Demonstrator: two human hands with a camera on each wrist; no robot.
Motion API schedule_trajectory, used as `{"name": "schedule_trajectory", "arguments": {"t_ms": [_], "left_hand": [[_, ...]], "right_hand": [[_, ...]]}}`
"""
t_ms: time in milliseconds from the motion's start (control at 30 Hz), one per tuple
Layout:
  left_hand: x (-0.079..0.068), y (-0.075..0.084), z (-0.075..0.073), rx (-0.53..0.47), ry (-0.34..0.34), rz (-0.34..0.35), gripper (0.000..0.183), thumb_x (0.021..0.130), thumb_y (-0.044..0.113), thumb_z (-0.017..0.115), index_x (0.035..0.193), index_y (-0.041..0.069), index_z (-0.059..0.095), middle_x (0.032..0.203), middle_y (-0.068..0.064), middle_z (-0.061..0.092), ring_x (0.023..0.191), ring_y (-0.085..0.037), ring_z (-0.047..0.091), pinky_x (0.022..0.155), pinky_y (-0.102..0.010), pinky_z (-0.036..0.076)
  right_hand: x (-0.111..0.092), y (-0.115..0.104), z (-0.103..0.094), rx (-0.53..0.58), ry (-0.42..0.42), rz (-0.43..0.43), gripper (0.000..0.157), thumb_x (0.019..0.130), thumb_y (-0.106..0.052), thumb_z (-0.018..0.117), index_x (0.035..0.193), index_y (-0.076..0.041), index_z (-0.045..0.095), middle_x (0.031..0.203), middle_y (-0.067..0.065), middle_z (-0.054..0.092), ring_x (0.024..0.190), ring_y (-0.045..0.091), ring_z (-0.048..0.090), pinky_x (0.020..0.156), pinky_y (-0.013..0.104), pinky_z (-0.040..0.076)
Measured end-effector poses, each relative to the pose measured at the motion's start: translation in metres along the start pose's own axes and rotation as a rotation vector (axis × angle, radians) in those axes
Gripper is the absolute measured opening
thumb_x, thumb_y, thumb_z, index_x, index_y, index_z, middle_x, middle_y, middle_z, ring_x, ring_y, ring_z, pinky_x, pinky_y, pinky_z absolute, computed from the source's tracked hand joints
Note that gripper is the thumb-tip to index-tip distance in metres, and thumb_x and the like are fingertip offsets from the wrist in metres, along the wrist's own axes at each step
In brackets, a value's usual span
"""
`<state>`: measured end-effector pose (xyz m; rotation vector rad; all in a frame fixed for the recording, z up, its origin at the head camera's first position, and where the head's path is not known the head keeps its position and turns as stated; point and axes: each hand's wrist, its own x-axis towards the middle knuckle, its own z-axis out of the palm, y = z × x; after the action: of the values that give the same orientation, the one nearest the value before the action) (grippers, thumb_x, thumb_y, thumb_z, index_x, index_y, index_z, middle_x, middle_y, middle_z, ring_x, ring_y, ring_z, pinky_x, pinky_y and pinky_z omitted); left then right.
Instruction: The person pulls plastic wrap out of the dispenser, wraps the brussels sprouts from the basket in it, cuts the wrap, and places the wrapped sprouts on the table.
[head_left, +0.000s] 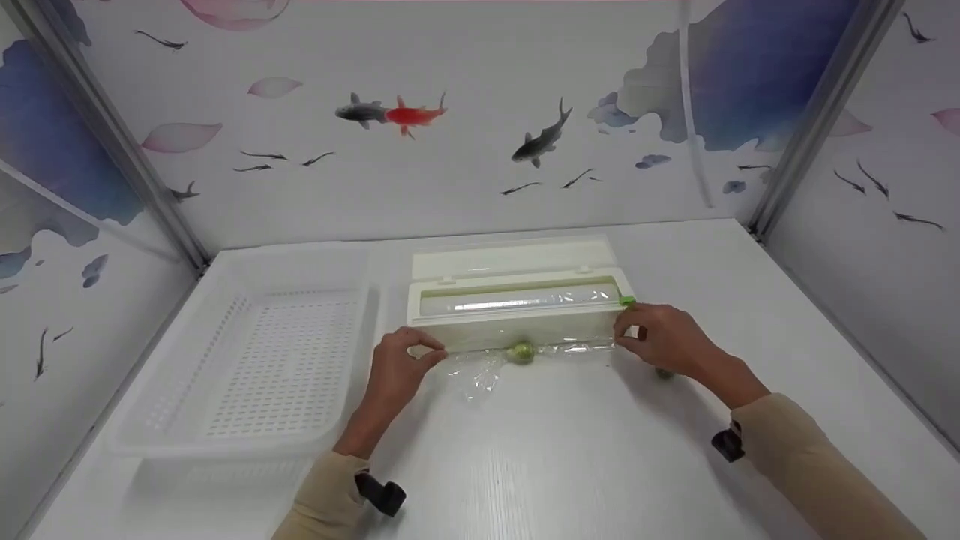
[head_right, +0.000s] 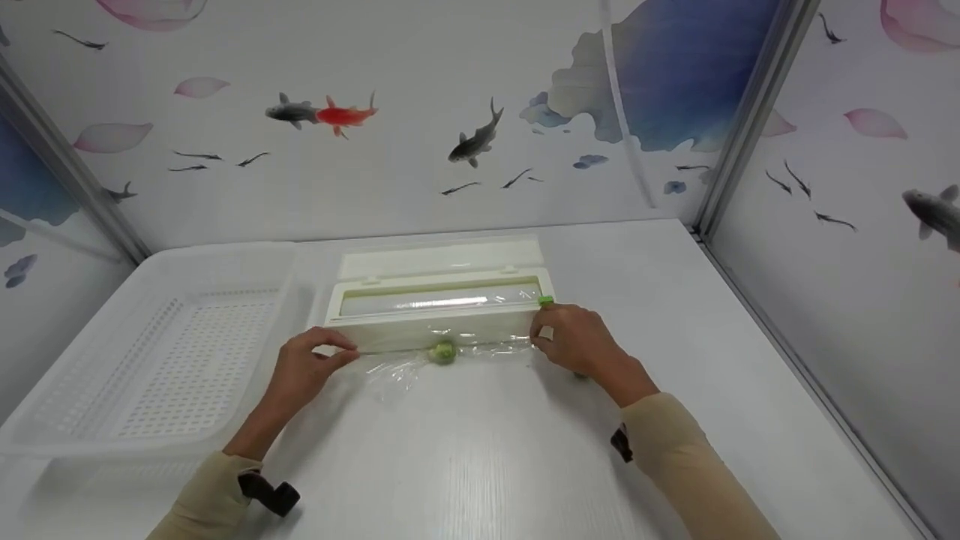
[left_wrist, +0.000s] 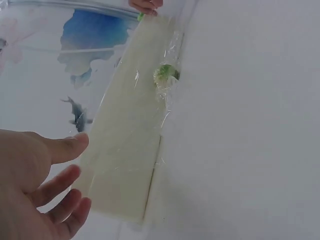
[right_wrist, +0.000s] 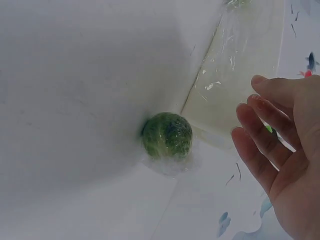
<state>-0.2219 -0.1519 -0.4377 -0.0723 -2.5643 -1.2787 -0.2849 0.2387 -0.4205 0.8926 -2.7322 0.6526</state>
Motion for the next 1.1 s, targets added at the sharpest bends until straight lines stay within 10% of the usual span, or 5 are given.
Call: {"name": "schedule_trajectory", "arguments": {"t_ms": [433, 1100], "left_hand": [[-0.010, -0.015, -0.006, 0.054, -0.188, -0.025, 0.006, 0.085, 0.004, 0.077, 0.087, 0.010, 0.077, 0.087, 0.000, 0.075, 0.086, -0.013, 0.061, 0.076, -0.028, 0.049], [-0.016, -0.011, -0.010, 0.142, -0.261, 0.022, 0.014, 0.084, -0.001, 0.073, 0.095, 0.005, 0.080, 0.101, -0.009, 0.078, 0.107, -0.029, 0.069, 0.098, -0.049, 0.054]], "right_hand": [[-0.006, 0.000, -0.003, -0.004, -0.241, 0.069, 0.009, 0.086, -0.008, 0.075, 0.091, -0.015, 0.077, 0.093, -0.002, 0.074, 0.071, 0.008, 0.056, 0.061, 0.023, 0.047], [-0.005, -0.007, 0.009, -0.168, -0.252, 0.100, 0.011, 0.087, -0.015, 0.074, 0.096, -0.012, 0.080, 0.100, 0.005, 0.077, 0.092, 0.028, 0.070, 0.073, 0.045, 0.057]]}}
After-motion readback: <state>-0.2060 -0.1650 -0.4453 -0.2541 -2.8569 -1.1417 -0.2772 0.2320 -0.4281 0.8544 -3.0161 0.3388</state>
